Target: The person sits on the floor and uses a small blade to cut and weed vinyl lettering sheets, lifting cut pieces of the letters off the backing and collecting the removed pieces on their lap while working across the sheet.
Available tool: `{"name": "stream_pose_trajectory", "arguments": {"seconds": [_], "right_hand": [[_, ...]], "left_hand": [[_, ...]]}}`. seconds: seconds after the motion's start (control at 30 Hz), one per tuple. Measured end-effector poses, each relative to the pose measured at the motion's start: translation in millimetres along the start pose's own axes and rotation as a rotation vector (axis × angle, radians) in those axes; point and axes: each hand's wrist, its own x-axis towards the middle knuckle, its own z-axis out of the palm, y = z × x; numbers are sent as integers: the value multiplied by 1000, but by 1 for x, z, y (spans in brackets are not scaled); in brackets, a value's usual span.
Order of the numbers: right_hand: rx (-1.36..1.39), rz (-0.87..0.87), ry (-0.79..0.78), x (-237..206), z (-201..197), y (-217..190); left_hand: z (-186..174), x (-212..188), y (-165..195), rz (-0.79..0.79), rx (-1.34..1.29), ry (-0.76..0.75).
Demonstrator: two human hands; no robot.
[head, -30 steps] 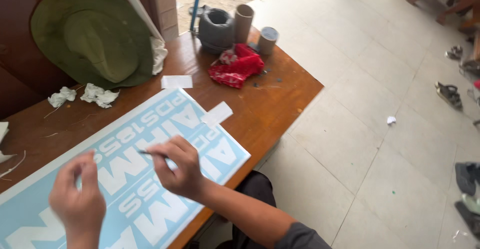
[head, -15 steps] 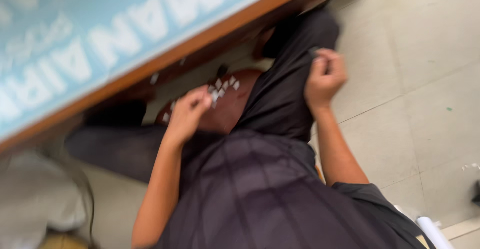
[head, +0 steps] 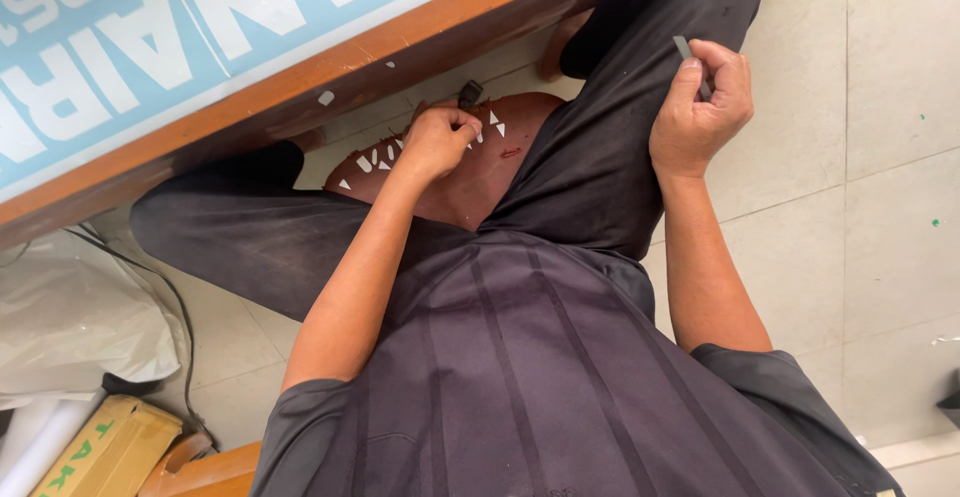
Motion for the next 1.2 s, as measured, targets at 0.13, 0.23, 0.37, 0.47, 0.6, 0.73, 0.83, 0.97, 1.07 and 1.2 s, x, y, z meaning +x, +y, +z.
{"name": "stream_pose_trajectory", "arguments": {"seconds": [0.13,0.23,0.37,0.47,0.6,0.73,0.83,0.97,1.07,1.2], "right_hand": [[31,11,-6,0,5,5],[37,16,-13,0,8,6],[-2,19,-23,1,10,6],[-10,-33,-24,1,11,5],[24,-12,-39,-4,14,-2],[7,1,-40,-3,15,-6],[-13,-25,-46,-4,14,-2],[-14,-69,-32,-6,16,7],[51,-72,-11,-9,23,6],[393,211,-77,-20,20,0]], "left_hand": [[19,3,6,6,196,77],[19,0,1,190,250,123],[14,-8,-12,328,172,138],[22,-5,-12,346,200,276],[29,-4,-20,307,207,341],[24,5,-21,199,171,271],[11,8,-23,168,59,139],[6,4,-8,419,387,294],[9,-5,12,798,684,552],[12,-20,35,950,760,556]]}}
